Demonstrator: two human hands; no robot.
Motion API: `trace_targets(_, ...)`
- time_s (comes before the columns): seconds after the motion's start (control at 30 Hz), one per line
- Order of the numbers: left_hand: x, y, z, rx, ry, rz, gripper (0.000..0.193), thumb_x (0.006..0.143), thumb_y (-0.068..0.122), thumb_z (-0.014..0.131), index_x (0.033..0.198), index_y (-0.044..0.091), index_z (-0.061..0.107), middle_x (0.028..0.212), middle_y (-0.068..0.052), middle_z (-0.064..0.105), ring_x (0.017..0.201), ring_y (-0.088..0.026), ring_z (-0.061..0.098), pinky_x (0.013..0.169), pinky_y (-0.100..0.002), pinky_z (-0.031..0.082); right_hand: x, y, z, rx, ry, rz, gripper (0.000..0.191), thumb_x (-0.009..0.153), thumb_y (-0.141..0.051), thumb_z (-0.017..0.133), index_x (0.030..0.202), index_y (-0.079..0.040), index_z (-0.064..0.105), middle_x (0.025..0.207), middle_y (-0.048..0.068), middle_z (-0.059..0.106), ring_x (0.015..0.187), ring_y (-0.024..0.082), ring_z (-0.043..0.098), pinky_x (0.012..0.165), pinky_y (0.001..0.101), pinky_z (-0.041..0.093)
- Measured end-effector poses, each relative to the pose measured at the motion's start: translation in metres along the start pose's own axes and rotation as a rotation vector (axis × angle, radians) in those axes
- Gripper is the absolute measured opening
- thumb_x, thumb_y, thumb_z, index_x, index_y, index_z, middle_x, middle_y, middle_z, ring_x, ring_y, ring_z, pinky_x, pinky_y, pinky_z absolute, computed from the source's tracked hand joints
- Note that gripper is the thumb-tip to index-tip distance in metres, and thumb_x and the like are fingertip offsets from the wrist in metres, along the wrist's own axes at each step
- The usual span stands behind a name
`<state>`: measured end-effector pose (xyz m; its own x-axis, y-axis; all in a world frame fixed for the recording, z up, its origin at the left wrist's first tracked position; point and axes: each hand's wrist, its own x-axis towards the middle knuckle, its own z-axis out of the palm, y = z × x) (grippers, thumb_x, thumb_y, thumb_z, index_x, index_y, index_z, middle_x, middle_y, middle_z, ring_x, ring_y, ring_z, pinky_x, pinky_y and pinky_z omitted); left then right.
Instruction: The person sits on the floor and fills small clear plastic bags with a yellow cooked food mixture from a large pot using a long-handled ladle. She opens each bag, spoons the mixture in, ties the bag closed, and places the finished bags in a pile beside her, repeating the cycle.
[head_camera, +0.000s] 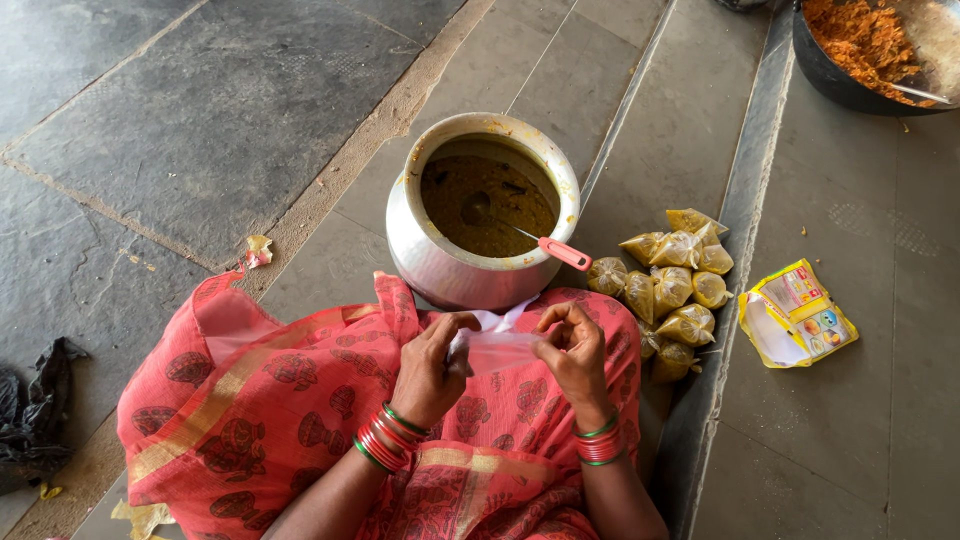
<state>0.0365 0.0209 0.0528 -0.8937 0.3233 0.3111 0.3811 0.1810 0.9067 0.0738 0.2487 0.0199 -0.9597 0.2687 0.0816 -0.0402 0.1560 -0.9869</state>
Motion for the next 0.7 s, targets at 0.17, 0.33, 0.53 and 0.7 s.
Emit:
trace_targets(0.17,0.002,-0.005,-0.002,-0.133,-0.093,-0.157,0.044,0.087,-0.010,0.049,0.127,0.007,0.049,0.106,-0.012,0.078,0.056,-0.021,0.074,0.054,-0.035,0.059,0.011,-0.010,-0.013,0.134,-0.277,-0.317,0.053,0.079,-0.034,0.084,0.118,-0.007,0.061,0.113,0.002,0.063,0.104,0.011,0.059,0.094,0.0297,0.050)
trace_targets(0.33,0.004,0.001,-0.007,-0.133,-0.264,-0.068,0.055,0.087,-0.011,0.046,0.138,0.010,0.045,0.106,-0.011,0.079,0.056,-0.021,0.073,0.059,-0.034,0.061,0.030,0.008,-0.011,-0.061,-0.319,-0.368,0.042,0.094,-0.031,0.075,0.125,-0.006,0.062,0.126,0.004,0.065,0.117,0.014,0.060,0.104,0.0334,0.049)
trace_targets(0.53,0.004,0.008,-0.012,-0.314,-0.411,-0.061,0.059,0.093,-0.009,0.046,0.148,0.011,0.041,0.107,-0.011,0.078,0.058,-0.017,0.073,0.059,-0.031,0.061,0.054,0.065,0.014,0.012,-0.481,0.052,0.016,0.097,-0.003,0.058,0.112,-0.001,0.065,0.106,0.006,0.072,0.102,0.013,0.068,0.095,0.0297,0.056)
trace_targets(0.7,-0.003,-0.004,-0.006,-0.470,-0.389,-0.111,0.042,0.100,-0.007,0.046,0.138,0.009,0.052,0.105,-0.008,0.077,0.059,-0.010,0.069,0.056,-0.026,0.059,0.061,0.084,0.027,0.171,-0.686,0.291,0.024,0.100,0.000,0.059,0.124,0.003,0.063,0.102,0.004,0.065,0.092,0.013,0.060,0.084,0.0288,0.050)
